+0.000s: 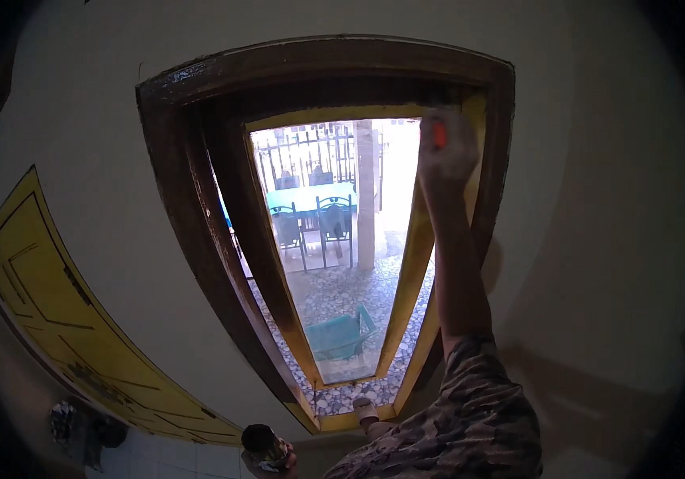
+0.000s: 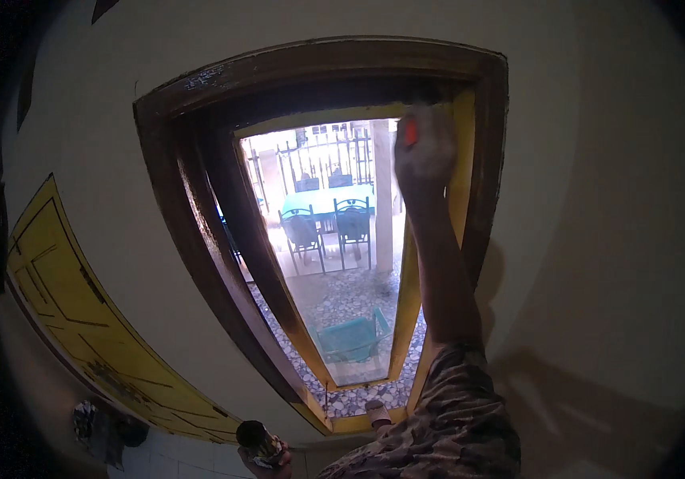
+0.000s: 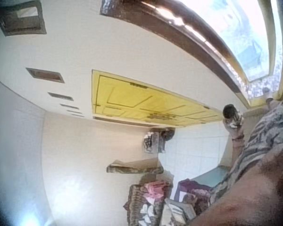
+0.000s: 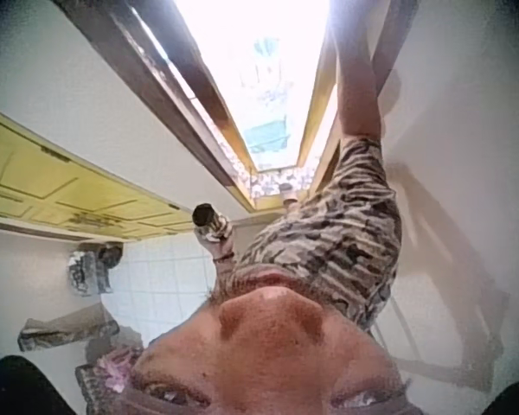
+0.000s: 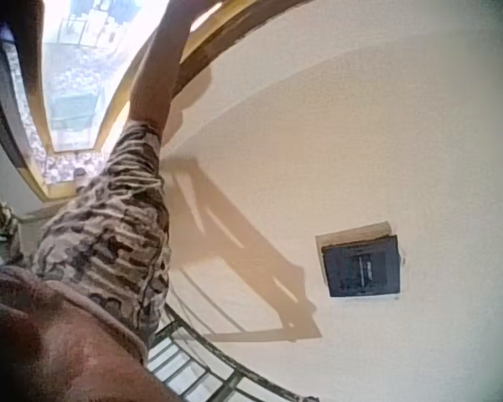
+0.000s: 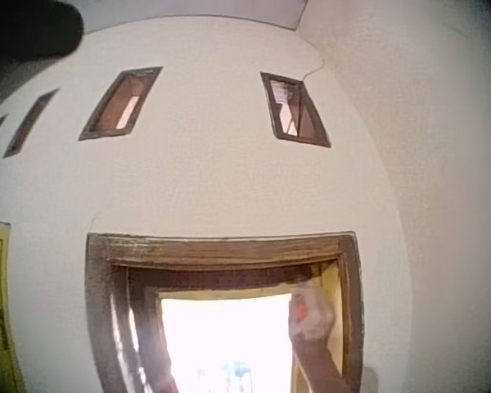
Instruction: The person paints a yellow wooden door frame with dark brown paint using a brush. They repeatedly dip the brush into a small paint can held in the left hand and apply the paint to the upper and side sections of the frame.
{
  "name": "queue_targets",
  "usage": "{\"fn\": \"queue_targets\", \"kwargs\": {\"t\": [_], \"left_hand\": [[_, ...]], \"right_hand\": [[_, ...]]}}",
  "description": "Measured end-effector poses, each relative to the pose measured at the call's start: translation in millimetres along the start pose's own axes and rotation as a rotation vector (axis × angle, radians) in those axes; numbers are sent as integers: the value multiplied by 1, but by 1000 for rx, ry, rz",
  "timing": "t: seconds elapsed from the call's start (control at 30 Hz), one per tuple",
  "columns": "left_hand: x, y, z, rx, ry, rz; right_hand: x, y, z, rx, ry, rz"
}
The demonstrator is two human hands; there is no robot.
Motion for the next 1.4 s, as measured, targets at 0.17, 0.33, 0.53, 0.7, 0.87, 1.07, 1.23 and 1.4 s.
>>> {"fn": "queue_targets", "kwargs": {"t": [0.17,0.33,0.53,0.7,0.87,1.07,1.23,1.4], "left_hand": [[-7,4,-1,-52,-88,25],[-5,9,-3,26,58,115],[3,4,-7,-60,-88,54],[3,1,-8,-21,-32,-16],[-3,0,-10,-13,-35,15],[13,-10,0,10,44,81],[-35,16,4,78,17,176],[-1,1,11,85,57,70]], "right_hand": [[-12,0,2,16,34,54],[5,-5,-2,-71,66,-106],[12,-15,-21,49,125,-23],[59,-55,-103,44,253,-131],[57,-65,-111,426,779,-295],[2,-41,26,541,490,-69],[-29,-26,31,484,154,80],[5,-44,-2,79,-10,-52]]}}
Point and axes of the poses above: each hand's wrist, its own y-axis towards the middle knuckle, its own x-axis out of the palm, z = x × y, the point moved 4 cm from there along y, towards the middle knuckle, and after that the axes turned 12 degrees about z, right-handed, at the moved point
